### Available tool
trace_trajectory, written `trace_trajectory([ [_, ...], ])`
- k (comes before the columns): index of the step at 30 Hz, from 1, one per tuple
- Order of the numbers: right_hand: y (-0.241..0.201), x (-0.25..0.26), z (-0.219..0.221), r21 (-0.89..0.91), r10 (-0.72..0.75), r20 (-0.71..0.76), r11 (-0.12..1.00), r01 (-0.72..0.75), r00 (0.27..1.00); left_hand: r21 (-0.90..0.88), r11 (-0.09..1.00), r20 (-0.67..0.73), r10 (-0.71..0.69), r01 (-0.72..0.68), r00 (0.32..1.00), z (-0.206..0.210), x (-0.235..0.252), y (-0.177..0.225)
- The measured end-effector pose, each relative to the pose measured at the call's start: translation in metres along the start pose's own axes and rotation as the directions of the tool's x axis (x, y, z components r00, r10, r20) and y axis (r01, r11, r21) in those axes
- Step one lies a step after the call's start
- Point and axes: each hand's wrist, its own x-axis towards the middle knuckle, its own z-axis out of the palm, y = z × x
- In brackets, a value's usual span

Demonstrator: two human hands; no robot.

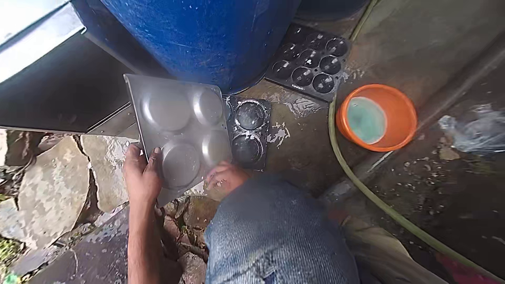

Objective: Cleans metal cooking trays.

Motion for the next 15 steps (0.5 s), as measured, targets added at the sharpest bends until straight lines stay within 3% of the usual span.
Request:
trace_trajectory([
  [2, 0.024, -0.017, -0.004, 0.168, -0.043, 0.029, 0.985, 0.037, 0.999, 0.145, 0.979, 0.076, 0.132, -0.142, 0.988, 0.002, -0.001, 0.013],
  [4, 0.010, -0.026, -0.032, 0.411, 0.128, -0.052, 0.907, -0.096, 0.990, 0.283, 0.909, 0.146, 0.274, -0.306, 0.951, 0.009, -0.004, 0.027],
  [5, -0.006, -0.029, -0.050, 0.538, 0.297, -0.106, 0.820, -0.196, 0.949, 0.329, 0.862, 0.181, 0.343, -0.385, 0.922, 0.015, -0.006, 0.034],
  [7, -0.030, -0.032, -0.083, 0.739, 0.606, -0.185, 0.605, -0.297, 0.774, 0.364, 0.754, 0.272, 0.476, -0.548, 0.836, 0.031, -0.008, 0.053],
  [9, -0.040, -0.041, -0.107, 0.869, 0.710, -0.247, 0.463, -0.173, 0.659, 0.342, 0.658, 0.397, 0.545, -0.670, 0.738, 0.057, -0.010, 0.081],
  [12, -0.078, -0.051, -0.127, 0.889, 0.743, -0.369, 0.458, -0.022, 0.558, 0.166, 0.568, 0.587, 0.600, -0.806, 0.544, 0.108, -0.016, 0.129],
  [15, -0.147, -0.028, -0.146, 0.789, 0.722, -0.400, 0.585, -0.188, 0.565, 0.039, 0.492, 0.652, 0.647, -0.870, 0.395, 0.148, -0.017, 0.174],
])
